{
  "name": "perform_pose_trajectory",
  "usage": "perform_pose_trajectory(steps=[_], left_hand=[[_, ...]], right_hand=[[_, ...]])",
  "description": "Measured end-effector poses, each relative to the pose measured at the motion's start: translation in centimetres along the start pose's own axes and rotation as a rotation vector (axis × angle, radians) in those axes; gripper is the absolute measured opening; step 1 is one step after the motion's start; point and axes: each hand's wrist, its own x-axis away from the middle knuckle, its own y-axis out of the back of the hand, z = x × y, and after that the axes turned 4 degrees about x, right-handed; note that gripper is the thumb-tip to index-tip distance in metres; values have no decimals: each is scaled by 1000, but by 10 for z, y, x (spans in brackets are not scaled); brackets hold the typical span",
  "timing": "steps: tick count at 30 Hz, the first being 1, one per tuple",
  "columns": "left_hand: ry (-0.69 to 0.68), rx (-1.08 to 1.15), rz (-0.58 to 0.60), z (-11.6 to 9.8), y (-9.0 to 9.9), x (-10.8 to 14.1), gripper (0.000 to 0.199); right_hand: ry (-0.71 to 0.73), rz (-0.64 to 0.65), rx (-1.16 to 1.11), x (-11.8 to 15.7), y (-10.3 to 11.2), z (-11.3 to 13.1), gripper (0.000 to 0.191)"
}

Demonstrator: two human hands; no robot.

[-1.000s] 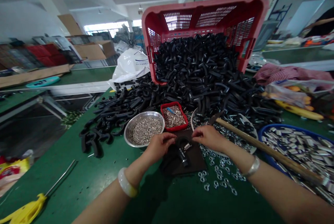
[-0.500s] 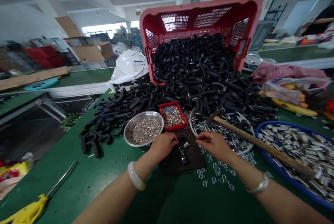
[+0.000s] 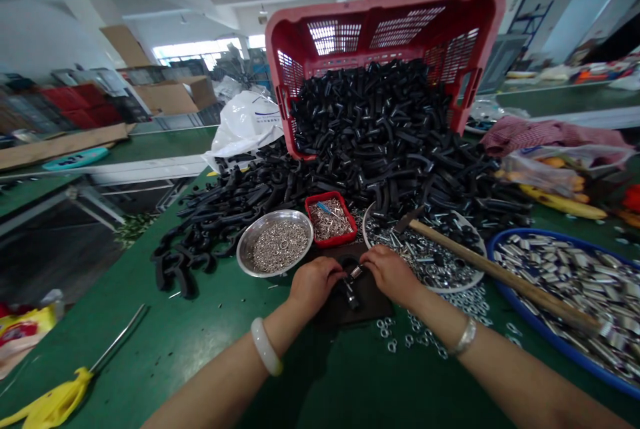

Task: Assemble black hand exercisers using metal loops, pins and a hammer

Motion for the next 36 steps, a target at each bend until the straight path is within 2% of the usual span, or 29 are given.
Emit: perform_pose_trajectory(steps=[3,6,8,11,15,18,21,25,28,30,31,33,36], left_hand=[[-52,-142,25,-4,1,8,28],[-126,-200,21,-9,2,20,53],[-114,-209,-4,-11,1,29,68],[-53,-201,-35,-11,-8,36,66],[-16,-159,-57,-10,-20,39,63],[-21,-152,-59,-10,-23,41,62],[-18,-152,-57,-13,-19,42,61],[-39,-172,-104,-16,-6,36,66],[-121,-162,-70,-15,3,24,92],[-181,-146,39,-12,5,13,102],[-200,-143,96,-11,5,8,104],[-210,-142,164,-7,4,0,103],[-205,-128,154,-3,0,-7,102]], right_hand=[[44,83,144,-5,5,6,24],[146,155,315,-13,13,17,20],[204,207,350,-19,15,20,18],[195,209,229,-22,13,14,16],[55,14,90,-7,1,1,18],[77,-22,235,13,-6,1,26],[106,30,375,25,-9,6,42],[129,50,377,27,-2,4,44],[41,-74,430,32,24,-20,41],[-167,-133,581,42,48,-49,43],[-297,-121,661,48,60,-67,43],[-462,17,709,63,79,-101,36],[-345,147,538,78,94,-139,28]])
